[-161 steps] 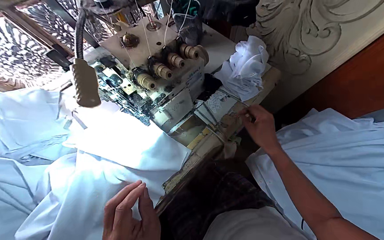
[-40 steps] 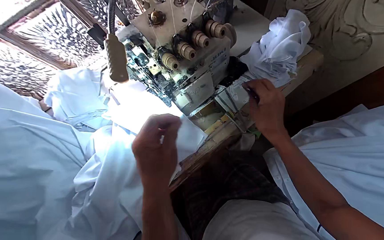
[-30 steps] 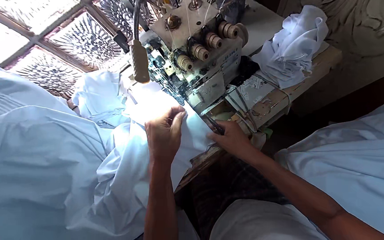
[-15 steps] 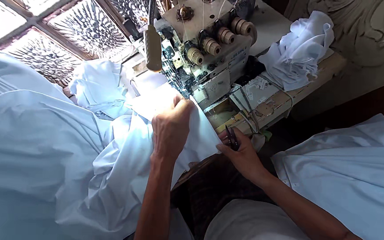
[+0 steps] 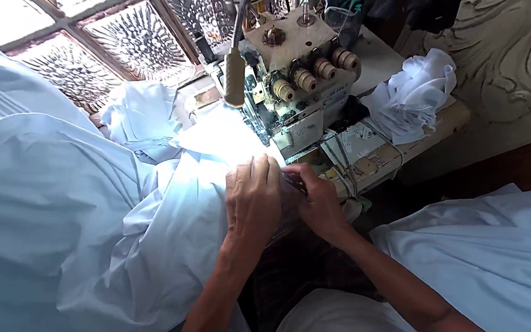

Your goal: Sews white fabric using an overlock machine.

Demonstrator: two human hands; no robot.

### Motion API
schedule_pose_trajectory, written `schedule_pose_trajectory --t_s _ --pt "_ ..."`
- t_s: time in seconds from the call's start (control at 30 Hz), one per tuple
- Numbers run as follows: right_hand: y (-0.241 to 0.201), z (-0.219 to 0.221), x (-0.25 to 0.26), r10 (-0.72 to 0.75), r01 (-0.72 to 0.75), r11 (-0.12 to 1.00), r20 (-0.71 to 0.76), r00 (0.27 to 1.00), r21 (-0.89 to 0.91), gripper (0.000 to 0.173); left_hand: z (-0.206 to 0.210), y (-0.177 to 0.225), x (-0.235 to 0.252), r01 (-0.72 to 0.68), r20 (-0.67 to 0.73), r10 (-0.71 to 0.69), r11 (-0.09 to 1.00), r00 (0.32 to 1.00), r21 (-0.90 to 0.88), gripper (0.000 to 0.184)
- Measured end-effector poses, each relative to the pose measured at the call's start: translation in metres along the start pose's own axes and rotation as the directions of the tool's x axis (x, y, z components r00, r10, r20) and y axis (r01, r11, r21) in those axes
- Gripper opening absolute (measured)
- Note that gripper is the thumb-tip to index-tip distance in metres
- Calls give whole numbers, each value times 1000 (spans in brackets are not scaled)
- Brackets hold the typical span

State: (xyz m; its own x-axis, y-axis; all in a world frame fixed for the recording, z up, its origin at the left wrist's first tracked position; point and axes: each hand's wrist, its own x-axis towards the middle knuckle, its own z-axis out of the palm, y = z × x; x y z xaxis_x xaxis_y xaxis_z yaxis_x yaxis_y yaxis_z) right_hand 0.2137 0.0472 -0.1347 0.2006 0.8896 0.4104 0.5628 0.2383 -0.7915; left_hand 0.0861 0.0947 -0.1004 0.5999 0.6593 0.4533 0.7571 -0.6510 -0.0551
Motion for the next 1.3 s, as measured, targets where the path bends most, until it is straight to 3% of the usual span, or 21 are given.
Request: schedule_pose_trajectory --t_s 0.13,0.33,0.5,0.67,0.8,0.97,1.13,1.3 --pt "0 7 23 -203 195 926 10 979 -325 28 -9 -6 -4 51 55 -49 998 997 -30 19" --pt "-12 6 33 -198 199 831 58 979 -520 28 0 -37 9 212 134 -190 962 973 -174 32" --pt "-14 5 28 -187 186 814 55 981 -550 33 4 -49 13 220 81 -209 964 974 -152 33" --pt "-14 -5 18 -173 177 882 48 984 -437 31 3 -44 1 330 30 -329 936 944 -125 27" --pt "-14 -11 15 -169 169 883 39 985 -438 48 3 -33 -15 367 -46 -378 917 925 -153 18" --pt "-20 -15 27 -153 160 830 57 986 -535 29 10 -14 -34 365 -200 -382 924 902 -117 15" --pt "-35 -11 51 -189 263 733 183 965 -628 19 13 -11 -34 376 -248 -391 920 886 -107 16" --pt "-43 14 65 -204 287 741 203 958 -607 10 11 -12 -39 351 -244 -364 931 899 -98 34"
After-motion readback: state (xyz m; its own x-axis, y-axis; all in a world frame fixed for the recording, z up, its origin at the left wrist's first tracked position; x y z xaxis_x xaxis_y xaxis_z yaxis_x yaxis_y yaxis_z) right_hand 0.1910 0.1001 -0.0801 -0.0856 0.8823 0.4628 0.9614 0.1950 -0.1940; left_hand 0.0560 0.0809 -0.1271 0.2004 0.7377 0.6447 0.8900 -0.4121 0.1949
